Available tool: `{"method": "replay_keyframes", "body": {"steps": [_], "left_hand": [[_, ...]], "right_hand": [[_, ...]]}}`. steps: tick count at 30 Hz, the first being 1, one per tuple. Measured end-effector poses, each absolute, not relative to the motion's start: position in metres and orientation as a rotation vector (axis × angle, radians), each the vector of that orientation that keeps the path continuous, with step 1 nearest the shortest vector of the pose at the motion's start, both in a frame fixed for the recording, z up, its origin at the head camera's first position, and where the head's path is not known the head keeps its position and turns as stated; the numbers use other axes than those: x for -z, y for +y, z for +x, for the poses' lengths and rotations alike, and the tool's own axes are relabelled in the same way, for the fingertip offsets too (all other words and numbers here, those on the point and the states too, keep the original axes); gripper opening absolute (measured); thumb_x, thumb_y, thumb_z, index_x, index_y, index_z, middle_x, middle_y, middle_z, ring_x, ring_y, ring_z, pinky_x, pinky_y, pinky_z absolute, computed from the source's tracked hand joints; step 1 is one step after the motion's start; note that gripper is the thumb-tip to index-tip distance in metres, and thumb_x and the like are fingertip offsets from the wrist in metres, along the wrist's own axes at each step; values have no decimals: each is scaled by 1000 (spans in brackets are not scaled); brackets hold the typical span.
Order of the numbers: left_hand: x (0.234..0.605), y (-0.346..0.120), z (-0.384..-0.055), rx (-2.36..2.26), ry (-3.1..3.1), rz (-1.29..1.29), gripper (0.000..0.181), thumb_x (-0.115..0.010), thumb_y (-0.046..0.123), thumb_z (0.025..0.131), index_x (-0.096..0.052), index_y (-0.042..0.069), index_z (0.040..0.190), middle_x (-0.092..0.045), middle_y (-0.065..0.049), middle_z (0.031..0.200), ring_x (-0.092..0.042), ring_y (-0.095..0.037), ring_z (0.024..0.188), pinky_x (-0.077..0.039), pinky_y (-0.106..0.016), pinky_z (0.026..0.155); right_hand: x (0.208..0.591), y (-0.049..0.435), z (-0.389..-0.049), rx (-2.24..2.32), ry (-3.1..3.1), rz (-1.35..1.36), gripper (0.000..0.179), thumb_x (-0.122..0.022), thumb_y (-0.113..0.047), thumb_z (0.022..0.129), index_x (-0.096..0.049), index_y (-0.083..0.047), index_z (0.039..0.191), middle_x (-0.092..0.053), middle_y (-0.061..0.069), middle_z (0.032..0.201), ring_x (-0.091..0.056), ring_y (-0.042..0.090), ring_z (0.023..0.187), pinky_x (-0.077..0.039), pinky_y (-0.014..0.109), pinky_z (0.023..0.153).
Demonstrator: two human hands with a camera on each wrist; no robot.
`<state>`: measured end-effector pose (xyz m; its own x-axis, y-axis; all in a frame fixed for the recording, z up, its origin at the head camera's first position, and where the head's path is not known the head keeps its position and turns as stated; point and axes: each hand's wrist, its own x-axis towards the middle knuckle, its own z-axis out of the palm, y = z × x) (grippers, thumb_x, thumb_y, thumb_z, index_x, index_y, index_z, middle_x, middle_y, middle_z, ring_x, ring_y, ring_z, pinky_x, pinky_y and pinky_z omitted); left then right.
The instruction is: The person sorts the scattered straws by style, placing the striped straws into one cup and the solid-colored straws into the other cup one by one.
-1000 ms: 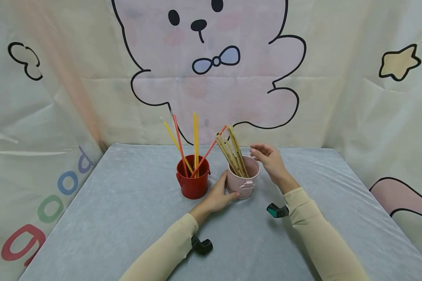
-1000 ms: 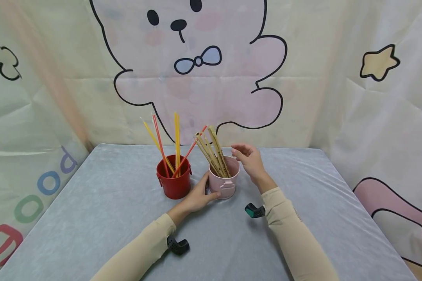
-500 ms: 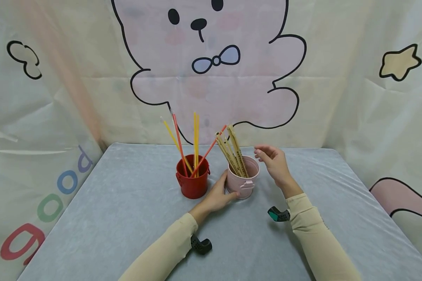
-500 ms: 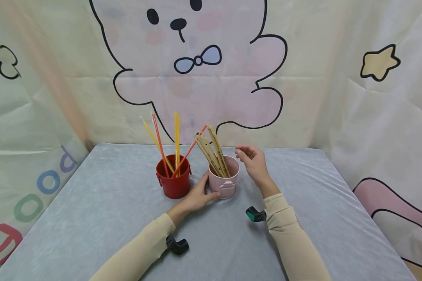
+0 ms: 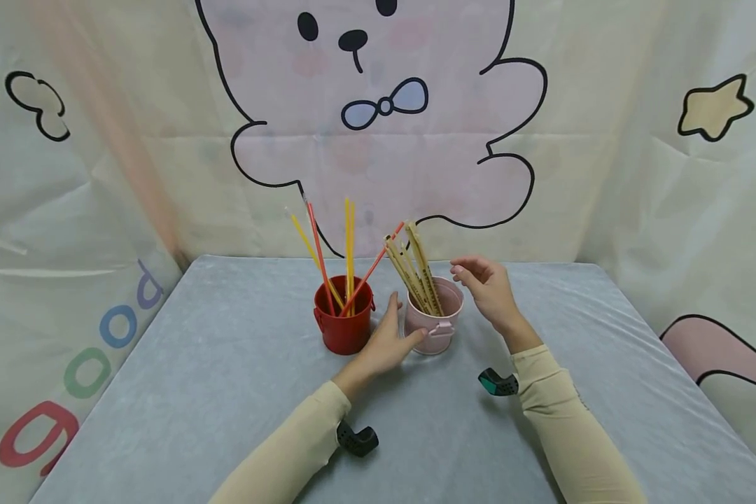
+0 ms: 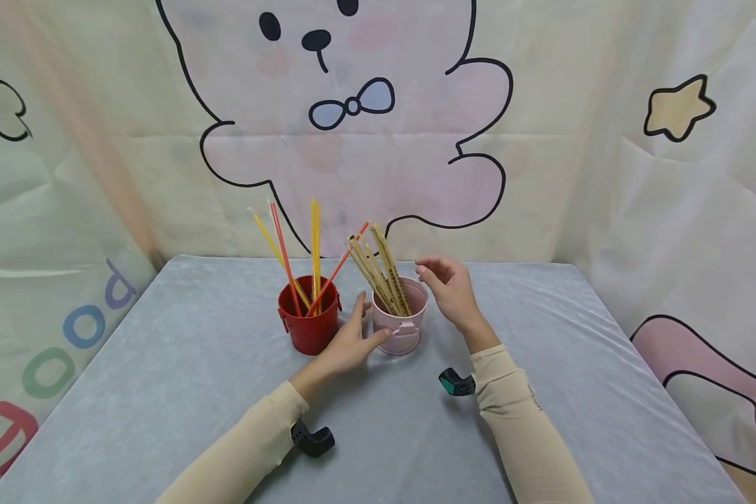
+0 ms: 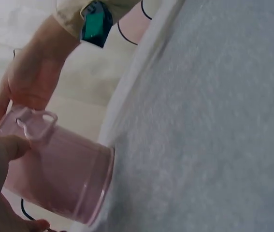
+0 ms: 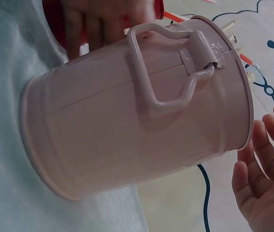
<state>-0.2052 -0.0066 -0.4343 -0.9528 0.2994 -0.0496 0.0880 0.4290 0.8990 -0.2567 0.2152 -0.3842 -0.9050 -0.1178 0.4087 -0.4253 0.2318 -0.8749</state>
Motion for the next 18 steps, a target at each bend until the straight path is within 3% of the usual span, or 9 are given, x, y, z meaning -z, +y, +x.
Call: {"method": "replay_keyframes", "body": {"steps": [10,14,18], "left_hand": [[393,-20,-192,-1282,2687,349,83,-57,47,99,-23,4,160,-28,-14,166,-27,-29,155,-25,-49,126],[379,-24,-188,-1220,2716,402,73,-58,46,99,-36,5,156,-41,-12,161,-37,-28,151,-33,-50,123],[367,-28,-181,-1113,2753,470,57,-58,47,100,-57,10,143,-60,-7,145,-55,-26,137,-46,-49,112]], "right_hand": [[384,213,-258,-1680,-2270,560,24,-59,-10,102,-66,11,113,-66,-14,93,-64,2,84,-51,16,76],[384,215,-258,-1676,-2276,561,24,-59,-10,102,-66,10,113,-66,-13,94,-64,1,84,-51,16,77],[382,218,-255,-1674,-2290,533,26,-59,-12,102,-65,9,115,-66,-14,93,-62,1,84,-51,14,78]]}}
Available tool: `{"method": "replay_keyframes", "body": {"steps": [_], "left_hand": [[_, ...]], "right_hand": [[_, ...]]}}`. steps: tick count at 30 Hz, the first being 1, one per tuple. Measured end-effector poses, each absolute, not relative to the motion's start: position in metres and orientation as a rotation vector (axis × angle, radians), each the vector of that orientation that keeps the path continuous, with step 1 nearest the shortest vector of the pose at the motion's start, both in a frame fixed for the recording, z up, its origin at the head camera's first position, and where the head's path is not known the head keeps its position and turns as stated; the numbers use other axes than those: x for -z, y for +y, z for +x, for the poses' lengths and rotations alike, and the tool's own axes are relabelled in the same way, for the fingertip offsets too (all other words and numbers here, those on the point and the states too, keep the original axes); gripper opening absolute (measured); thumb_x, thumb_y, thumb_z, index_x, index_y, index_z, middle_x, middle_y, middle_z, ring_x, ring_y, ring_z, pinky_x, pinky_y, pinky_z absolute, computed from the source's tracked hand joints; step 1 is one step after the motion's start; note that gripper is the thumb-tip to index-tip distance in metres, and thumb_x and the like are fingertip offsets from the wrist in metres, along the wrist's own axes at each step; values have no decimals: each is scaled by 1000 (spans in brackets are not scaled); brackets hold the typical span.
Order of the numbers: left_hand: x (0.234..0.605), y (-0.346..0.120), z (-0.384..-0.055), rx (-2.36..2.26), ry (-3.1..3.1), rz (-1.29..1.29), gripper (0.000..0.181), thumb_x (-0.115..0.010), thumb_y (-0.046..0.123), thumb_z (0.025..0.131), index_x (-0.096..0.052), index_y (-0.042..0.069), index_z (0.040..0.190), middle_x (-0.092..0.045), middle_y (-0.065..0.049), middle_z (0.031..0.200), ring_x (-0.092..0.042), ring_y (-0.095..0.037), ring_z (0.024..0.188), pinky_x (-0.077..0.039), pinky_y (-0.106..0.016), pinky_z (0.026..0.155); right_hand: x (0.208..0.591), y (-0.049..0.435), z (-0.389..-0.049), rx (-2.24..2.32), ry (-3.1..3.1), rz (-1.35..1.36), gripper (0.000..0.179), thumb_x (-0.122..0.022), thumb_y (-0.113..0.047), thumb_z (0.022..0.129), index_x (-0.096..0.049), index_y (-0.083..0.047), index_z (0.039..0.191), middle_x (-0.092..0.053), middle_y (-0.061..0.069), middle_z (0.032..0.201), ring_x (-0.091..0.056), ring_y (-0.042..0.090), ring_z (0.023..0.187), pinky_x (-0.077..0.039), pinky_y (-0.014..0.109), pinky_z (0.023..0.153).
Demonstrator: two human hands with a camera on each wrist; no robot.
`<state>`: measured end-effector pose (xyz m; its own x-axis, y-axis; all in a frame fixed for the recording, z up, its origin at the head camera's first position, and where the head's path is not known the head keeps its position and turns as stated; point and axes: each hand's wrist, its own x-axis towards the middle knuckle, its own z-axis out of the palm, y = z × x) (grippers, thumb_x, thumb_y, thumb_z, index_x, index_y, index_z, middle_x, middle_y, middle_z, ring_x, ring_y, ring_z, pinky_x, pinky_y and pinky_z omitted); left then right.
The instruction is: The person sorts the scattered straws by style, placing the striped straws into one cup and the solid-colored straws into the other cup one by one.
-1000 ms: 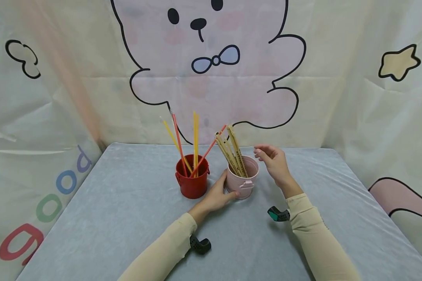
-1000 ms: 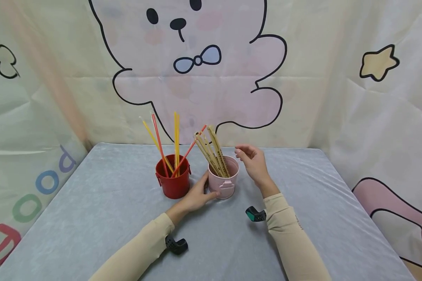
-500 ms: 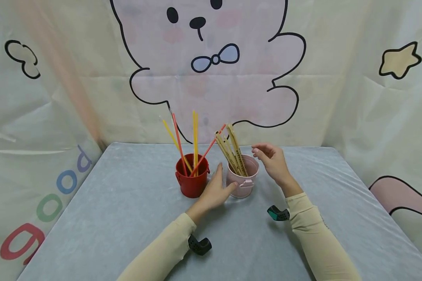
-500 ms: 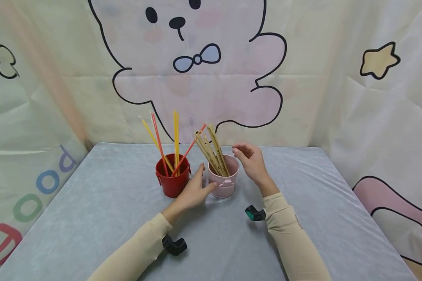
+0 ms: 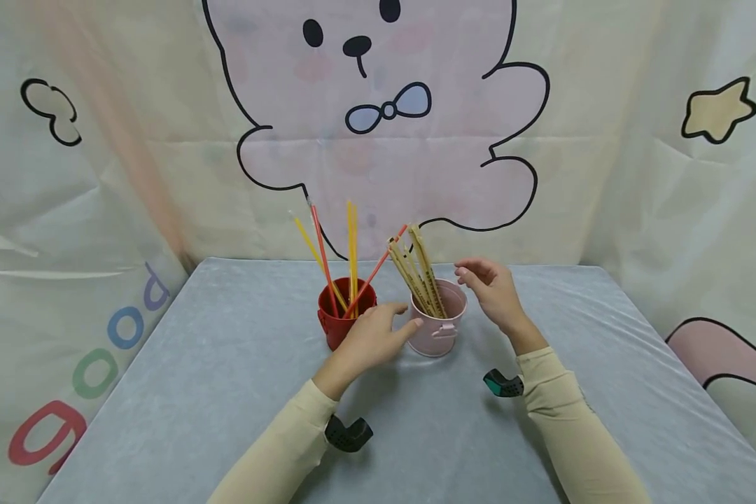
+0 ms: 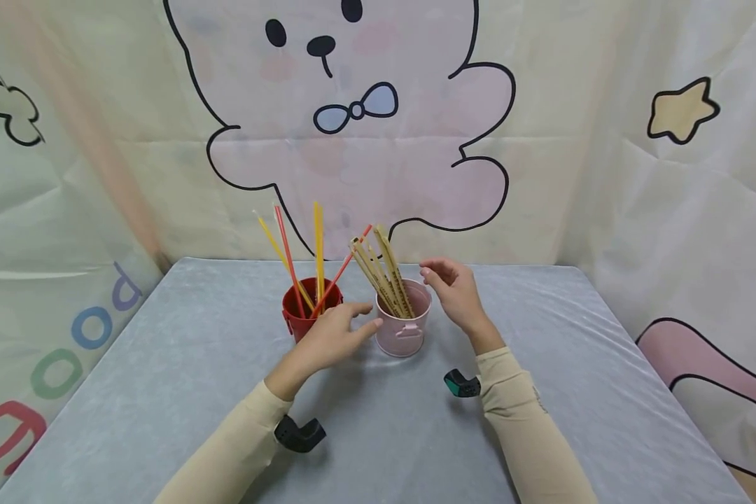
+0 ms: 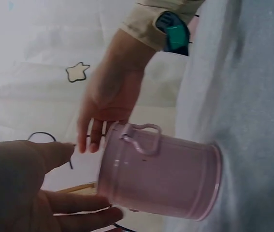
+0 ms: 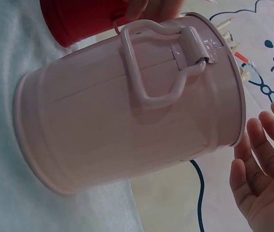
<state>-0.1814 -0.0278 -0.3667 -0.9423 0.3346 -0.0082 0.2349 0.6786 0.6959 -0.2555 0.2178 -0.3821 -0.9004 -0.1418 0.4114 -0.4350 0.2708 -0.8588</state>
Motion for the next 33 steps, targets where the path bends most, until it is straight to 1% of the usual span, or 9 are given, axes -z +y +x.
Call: {"method": "replay_keyframes", "body": {"steps": [4,7,11,14,18,22,27,31,33], "left_hand": [[354,-32,-175,-1009,2770,576,45,-57,48,100,-69,15,128,-71,-1,126,-65,-22,119,-54,-44,98],[344,-36,-171,-1026,2795,649,40,-57,47,100,-71,17,122,-73,1,120,-66,-21,115,-55,-42,95],[334,-40,-167,-1195,2864,709,35,-58,42,101,-68,18,125,-72,1,121,-65,-21,115,-55,-42,95],[329,-43,-167,-1335,2927,723,33,-60,36,101,-66,18,127,-73,2,119,-65,-18,111,-54,-40,90],[328,-51,-167,-1427,3008,761,29,-62,30,100,-67,17,126,-74,1,116,-68,-18,107,-55,-40,89],[332,-64,-167,-1429,3107,785,26,-64,25,99,-69,13,121,-75,-1,111,-70,-19,102,-57,-41,89],[335,-84,-165,-1365,3240,749,22,-67,22,97,-70,10,115,-74,-4,103,-68,-19,94,-58,-39,81],[338,-101,-164,-1297,3322,721,25,-67,23,97,-69,8,117,-74,-6,103,-68,-23,92,-58,-39,76],[339,-109,-164,-1260,3365,689,27,-68,23,97,-69,7,118,-74,-7,105,-69,-24,94,-57,-41,76]], "right_hand": [[379,221,-253,-1658,-2313,504,27,-60,-15,102,-65,8,116,-65,-17,92,-61,1,85,-49,14,77],[377,223,-251,-1649,-2309,506,27,-59,-15,102,-65,7,116,-65,-18,92,-61,1,85,-49,14,75],[375,227,-251,-1650,-2282,527,26,-58,-13,103,-64,9,116,-66,-17,93,-62,2,85,-51,14,78],[374,229,-250,-1641,-2271,532,26,-57,-13,103,-64,9,116,-66,-18,94,-62,1,85,-52,15,79],[372,229,-249,-1627,-2257,541,26,-57,-13,103,-65,8,116,-67,-19,95,-62,1,85,-52,15,80],[371,231,-250,-1624,-2246,559,23,-57,-11,103,-65,7,115,-67,-18,96,-62,2,86,-52,16,82],[365,233,-246,-1589,-2250,556,22,-58,-10,102,-66,6,114,-66,-20,95,-62,1,86,-51,13,82],[359,234,-241,-1473,-2292,543,21,-60,-11,101,-68,4,114,-65,-23,95,-60,-1,87,-48,13,79],[357,234,-240,-1402,-2306,538,20,-61,-11,101,-69,2,113,-65,-20,95,-59,-2,86,-47,14,78]]}}
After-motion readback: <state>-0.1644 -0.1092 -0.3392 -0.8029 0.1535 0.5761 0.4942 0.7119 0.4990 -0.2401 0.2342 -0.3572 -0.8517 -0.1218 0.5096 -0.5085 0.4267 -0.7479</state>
